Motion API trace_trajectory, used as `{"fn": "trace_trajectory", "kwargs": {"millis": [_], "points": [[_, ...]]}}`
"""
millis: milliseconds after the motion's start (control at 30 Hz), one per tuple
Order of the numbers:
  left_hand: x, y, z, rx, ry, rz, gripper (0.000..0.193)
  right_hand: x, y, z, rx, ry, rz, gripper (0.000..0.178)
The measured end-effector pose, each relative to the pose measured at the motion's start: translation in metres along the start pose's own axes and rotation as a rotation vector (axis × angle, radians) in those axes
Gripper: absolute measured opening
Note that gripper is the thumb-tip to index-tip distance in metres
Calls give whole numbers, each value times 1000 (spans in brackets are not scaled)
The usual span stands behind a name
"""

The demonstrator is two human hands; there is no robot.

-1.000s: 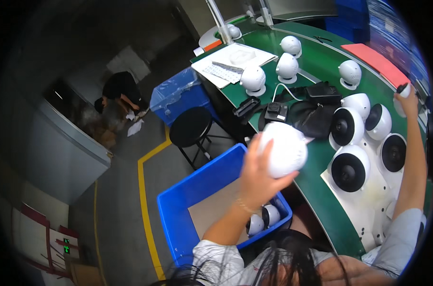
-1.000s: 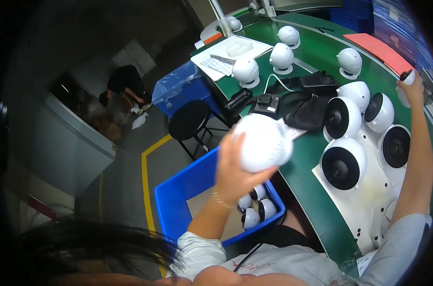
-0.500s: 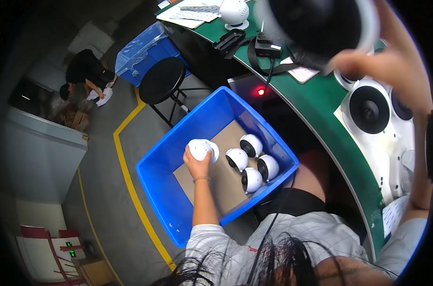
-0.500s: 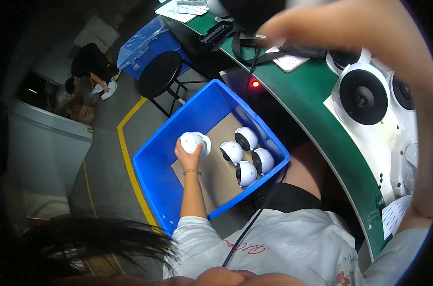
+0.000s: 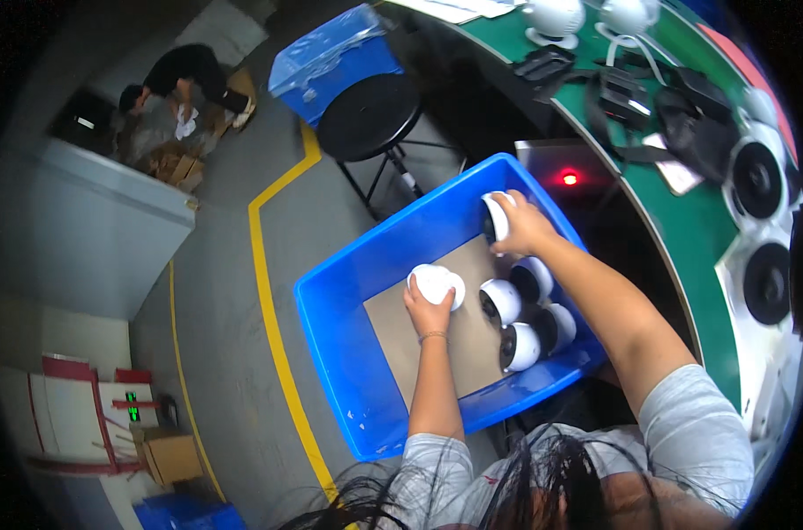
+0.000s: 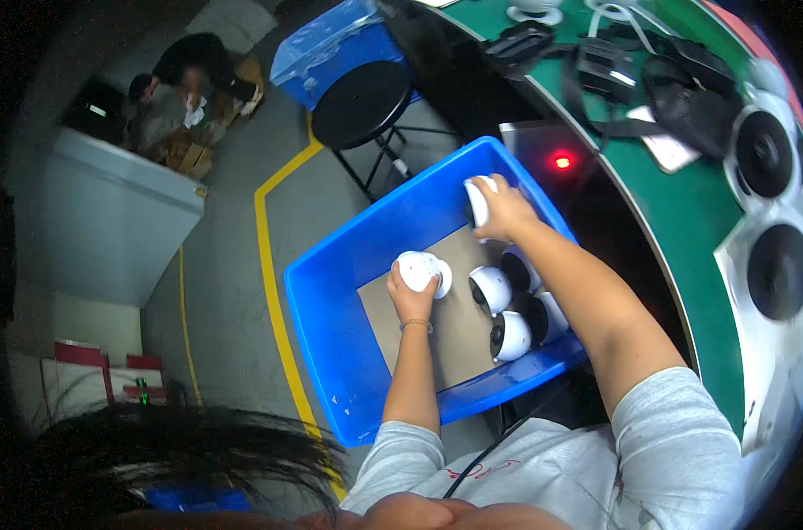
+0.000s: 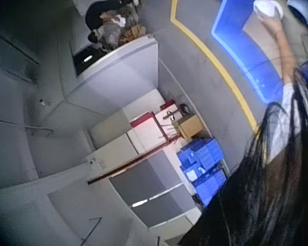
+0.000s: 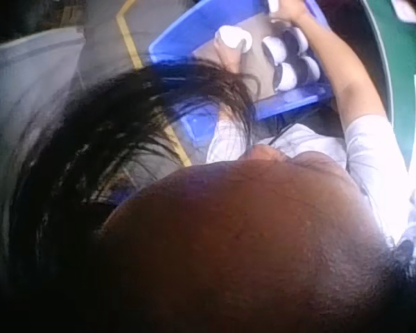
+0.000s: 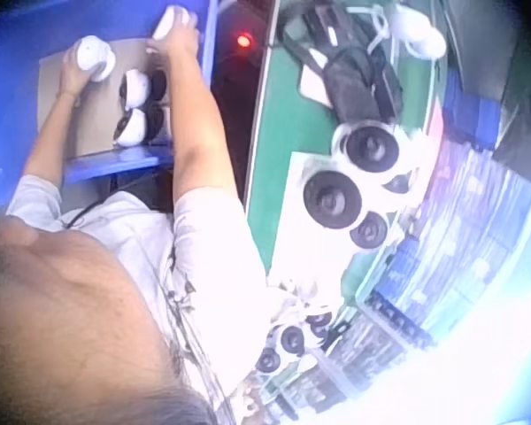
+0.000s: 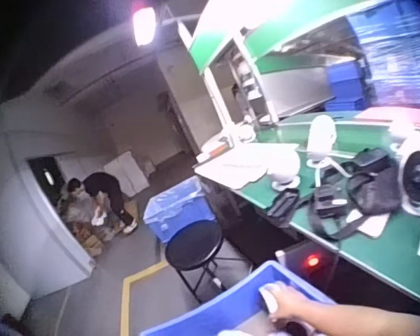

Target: The person assembles white dome security cameras at a factory workstation. They pick up camera bodies, attach black circular components to the lens area, and place the finished units into a blue bin. The process is repeated for multiple units throughout the clip.

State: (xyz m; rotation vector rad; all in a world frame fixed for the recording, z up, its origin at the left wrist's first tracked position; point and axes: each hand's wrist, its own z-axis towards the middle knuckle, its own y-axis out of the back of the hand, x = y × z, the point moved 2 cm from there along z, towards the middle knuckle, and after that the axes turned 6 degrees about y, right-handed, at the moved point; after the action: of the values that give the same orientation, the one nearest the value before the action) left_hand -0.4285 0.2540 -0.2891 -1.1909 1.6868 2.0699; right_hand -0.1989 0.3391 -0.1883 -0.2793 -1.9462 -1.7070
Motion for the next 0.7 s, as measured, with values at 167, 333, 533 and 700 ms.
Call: {"fn": "trace_trajectory", "kwargs": {"millis": [167, 333, 533, 700], "points": [[-22, 4, 0, -10, -22, -46, 88, -30, -41, 14, 24, 73, 12, 95], [-19, -15, -1, 39, -18, 14, 88, -33, -68, 28, 68, 63, -57, 94], [-20, -29, 4, 89, -4, 33, 87, -86, -137, 46, 206, -63, -186, 81], [-19, -52, 14, 102, 64, 84, 87, -70, -116, 36, 278, -120, -105, 77]]}}
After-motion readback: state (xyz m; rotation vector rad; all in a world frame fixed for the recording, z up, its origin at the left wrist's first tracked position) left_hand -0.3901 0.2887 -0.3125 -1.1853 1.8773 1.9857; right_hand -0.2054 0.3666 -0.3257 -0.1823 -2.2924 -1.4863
